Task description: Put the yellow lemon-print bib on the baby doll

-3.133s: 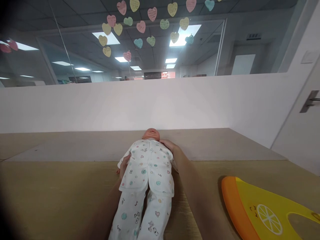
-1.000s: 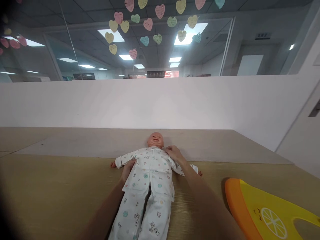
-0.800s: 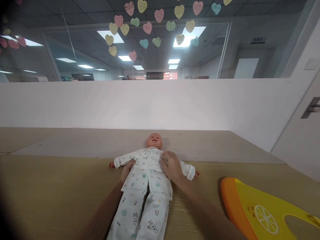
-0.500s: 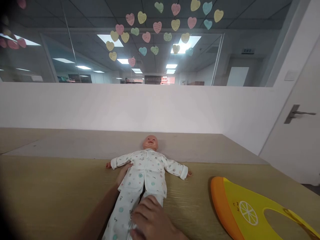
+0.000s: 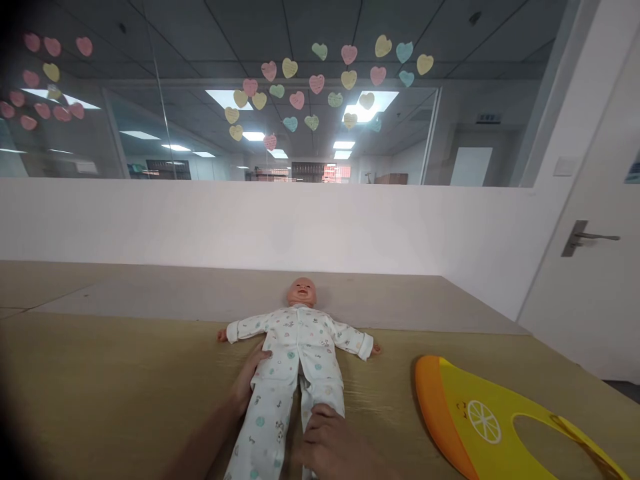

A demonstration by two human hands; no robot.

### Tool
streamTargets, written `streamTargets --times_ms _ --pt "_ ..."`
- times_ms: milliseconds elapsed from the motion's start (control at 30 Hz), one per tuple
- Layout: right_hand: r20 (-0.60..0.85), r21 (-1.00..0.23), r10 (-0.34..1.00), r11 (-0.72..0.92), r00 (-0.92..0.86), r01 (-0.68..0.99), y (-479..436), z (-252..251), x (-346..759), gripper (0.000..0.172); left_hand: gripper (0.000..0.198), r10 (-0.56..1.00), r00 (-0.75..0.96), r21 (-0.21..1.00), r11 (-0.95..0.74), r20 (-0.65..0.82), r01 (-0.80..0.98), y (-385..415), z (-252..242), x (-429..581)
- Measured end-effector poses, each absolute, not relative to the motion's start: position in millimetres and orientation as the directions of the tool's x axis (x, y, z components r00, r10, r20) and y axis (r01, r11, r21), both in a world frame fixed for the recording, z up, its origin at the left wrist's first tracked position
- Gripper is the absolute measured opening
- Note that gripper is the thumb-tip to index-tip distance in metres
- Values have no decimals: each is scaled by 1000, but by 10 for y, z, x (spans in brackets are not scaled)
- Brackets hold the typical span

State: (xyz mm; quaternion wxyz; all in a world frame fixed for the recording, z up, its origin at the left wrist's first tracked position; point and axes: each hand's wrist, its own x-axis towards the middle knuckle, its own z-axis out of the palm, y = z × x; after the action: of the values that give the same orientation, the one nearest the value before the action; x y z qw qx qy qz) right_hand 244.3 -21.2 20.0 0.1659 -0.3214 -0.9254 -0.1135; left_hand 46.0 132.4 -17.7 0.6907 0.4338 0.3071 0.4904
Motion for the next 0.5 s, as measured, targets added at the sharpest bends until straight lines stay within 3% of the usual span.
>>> streamTargets --times_ms 100,300,400,500 --pt "370 103 571 759 -733 643 -244 145 2460 27 57 930 368 892 183 -21 -412 1171 -167 469" --pt "614 117 523 681 -592 723 -398 -60 2575 17 66 926 376 910 142 16 -390 906 -154 402" --pt "625 81 573 628 -530 774 -546 -270 2755 32 67 930 366 949 71 48 -306 816 -142 313" --pt "650 -69 665 533 -367 843 -705 -562 2872 46 73 942 331 990 -7 54 -139 769 -101 224"
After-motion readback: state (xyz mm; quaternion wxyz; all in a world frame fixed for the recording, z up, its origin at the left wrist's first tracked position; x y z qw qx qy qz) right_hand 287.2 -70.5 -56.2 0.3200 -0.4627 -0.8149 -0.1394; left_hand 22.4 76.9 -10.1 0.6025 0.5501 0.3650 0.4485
